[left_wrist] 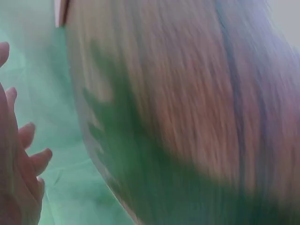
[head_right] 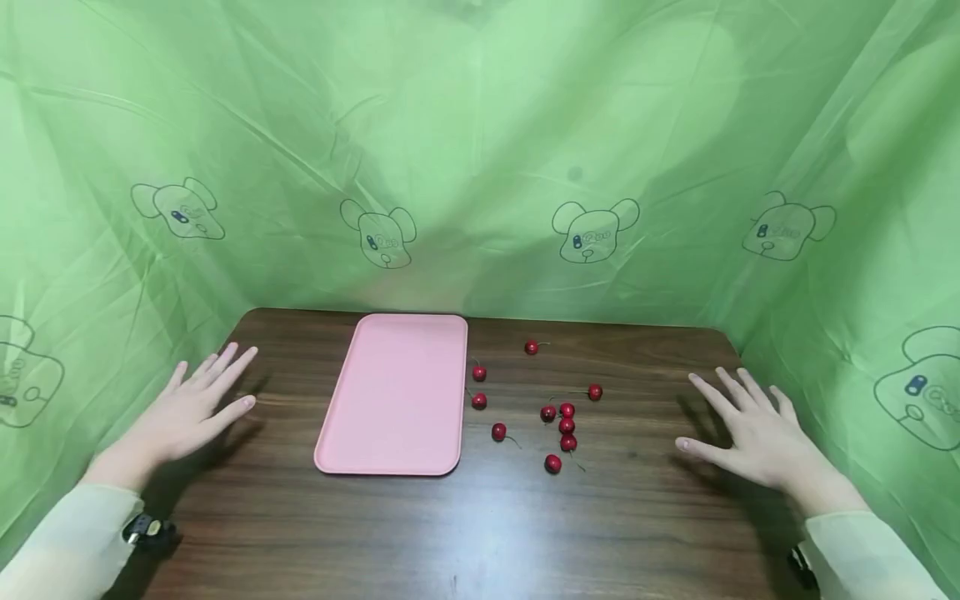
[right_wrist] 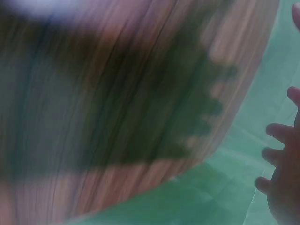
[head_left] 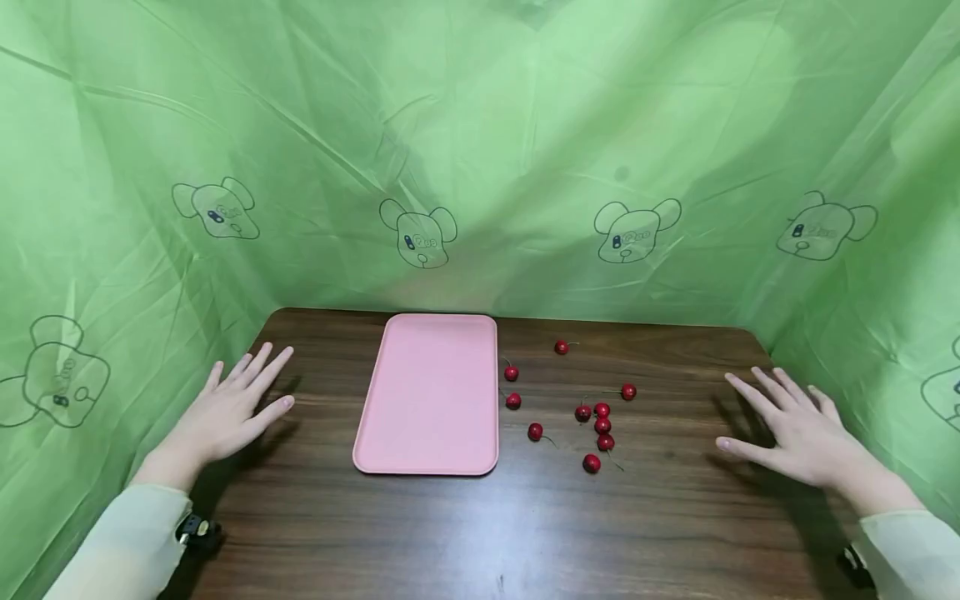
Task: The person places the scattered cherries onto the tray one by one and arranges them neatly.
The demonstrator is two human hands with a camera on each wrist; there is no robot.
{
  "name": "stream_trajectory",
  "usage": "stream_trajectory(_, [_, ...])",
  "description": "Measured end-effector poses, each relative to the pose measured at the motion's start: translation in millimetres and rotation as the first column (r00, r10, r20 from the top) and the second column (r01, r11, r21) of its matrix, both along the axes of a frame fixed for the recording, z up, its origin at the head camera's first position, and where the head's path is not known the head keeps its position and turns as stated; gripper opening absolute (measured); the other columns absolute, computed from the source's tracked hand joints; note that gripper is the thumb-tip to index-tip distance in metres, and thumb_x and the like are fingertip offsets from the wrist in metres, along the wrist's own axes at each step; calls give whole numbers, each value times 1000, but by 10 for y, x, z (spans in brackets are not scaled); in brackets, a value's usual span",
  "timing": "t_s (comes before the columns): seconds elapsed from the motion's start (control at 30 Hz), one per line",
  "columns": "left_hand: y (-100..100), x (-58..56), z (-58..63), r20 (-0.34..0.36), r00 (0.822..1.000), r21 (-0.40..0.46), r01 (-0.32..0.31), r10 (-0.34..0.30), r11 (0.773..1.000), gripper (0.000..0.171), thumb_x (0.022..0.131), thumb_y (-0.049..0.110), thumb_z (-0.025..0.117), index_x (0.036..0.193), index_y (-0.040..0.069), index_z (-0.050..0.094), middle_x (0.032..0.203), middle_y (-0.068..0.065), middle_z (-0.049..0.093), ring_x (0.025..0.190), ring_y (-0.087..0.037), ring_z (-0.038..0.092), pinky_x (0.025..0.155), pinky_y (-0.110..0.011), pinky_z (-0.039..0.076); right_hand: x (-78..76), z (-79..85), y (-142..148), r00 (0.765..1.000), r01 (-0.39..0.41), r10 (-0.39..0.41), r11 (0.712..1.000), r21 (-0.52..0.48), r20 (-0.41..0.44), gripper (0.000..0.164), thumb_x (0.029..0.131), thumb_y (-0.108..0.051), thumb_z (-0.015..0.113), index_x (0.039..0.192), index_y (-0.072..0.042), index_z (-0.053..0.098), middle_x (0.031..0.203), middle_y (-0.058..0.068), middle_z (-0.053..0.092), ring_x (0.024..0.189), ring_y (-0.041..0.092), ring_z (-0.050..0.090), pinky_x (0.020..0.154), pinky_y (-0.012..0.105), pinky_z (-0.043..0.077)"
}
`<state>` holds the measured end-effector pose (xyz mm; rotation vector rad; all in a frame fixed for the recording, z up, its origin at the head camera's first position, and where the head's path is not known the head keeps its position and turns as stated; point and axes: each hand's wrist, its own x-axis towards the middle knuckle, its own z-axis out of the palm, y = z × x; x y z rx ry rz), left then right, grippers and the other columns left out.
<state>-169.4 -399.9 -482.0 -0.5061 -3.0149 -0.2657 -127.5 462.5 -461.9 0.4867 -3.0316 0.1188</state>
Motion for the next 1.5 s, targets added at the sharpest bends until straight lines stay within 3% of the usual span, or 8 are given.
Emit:
stream_trajectory(0.33, [221, -14, 28, 6, 999, 240, -39, 39, 970, 88, 112, 45, 60, 178, 27, 5, 169, -31, 39, 138, -62, 51, 108, -75, 40, -177, -88, -422, 999, -42, 44, 962, -270, 1, 83, 99, -41, 81, 165, -7, 44, 155, 31, 53, 138, 58, 47, 98, 77, 41])
stream_trajectory(0.6, [609, -119, -146, -9, 997, 494, -68, 83, 867, 80, 109, 32, 67, 174, 15, 25, 155, -31, 55, 122, -48, 67, 99, -67, 49, -267, -235, -753, 1000, 19, -11, 892, -452, 21, 67, 105, -35, 75, 162, -8, 49, 155, 26, 55, 142, 52, 50, 104, 72, 42])
stream_trajectory(0.67, [704, -158, -193, -13, 995, 530, -74, 95, 845, 76, 108, 30, 69, 172, 12, 31, 151, -29, 58, 115, -42, 69, 93, -61, 52, -275, -309, -836, 999, 37, -36, 871, -489, 12, 65, 105, -34, 76, 161, -11, 52, 153, 22, 58, 142, 48, 52, 108, 59, 45])
stream_trajectory(0.83, [874, -214, -283, 17, 991, 585, -117, 132, 803, 68, 108, 27, 69, 168, 13, 39, 149, -23, 62, 112, -32, 69, 83, -37, 55, -339, -453, -1037, 998, 60, -62, 804, -591, 16, 63, 105, -32, 78, 160, -14, 54, 152, 16, 63, 142, 39, 55, 109, 30, 40])
stream_trajectory(1.03, [1029, -277, -363, 59, 982, 646, -176, 181, 743, 61, 111, 29, 64, 167, 17, 42, 145, -17, 68, 107, -27, 66, 79, -22, 50, -422, -486, -1175, 995, 92, -45, 717, -691, 86, 64, 104, -32, 78, 161, -14, 53, 156, 14, 59, 146, 38, 51, 114, 55, 41])
stream_trajectory(1.2, [1157, -325, -428, 86, 984, 700, -172, 157, 693, 59, 111, 25, 64, 166, 18, 44, 146, -16, 68, 113, -29, 67, 87, -25, 49, -456, -518, -1209, 996, 69, -2, 632, -772, 87, 62, 106, -23, 76, 161, -7, 52, 158, 17, 57, 144, 40, 53, 108, 20, 48])
stream_trajectory(1.3, [1230, -350, -451, 103, 989, 734, -150, 110, 662, 59, 111, 23, 65, 166, 16, 45, 143, -17, 70, 113, -29, 67, 89, -28, 50, -477, -567, -1211, 996, 65, 11, 585, -808, 88, 59, 106, -20, 75, 160, -7, 53, 157, 21, 57, 140, 40, 57, 103, 14, 48])
stream_trajectory(1.5, [1258, -398, -516, 117, 992, 733, -124, 55, 669, 56, 109, 18, 66, 162, 11, 50, 141, -16, 71, 108, -22, 66, 86, -26, 49, -536, -685, -1223, 988, 96, 50, 519, -849, 143, 55, 109, -18, 71, 159, -5, 54, 157, 23, 56, 139, 28, 59, 103, 14, 47])
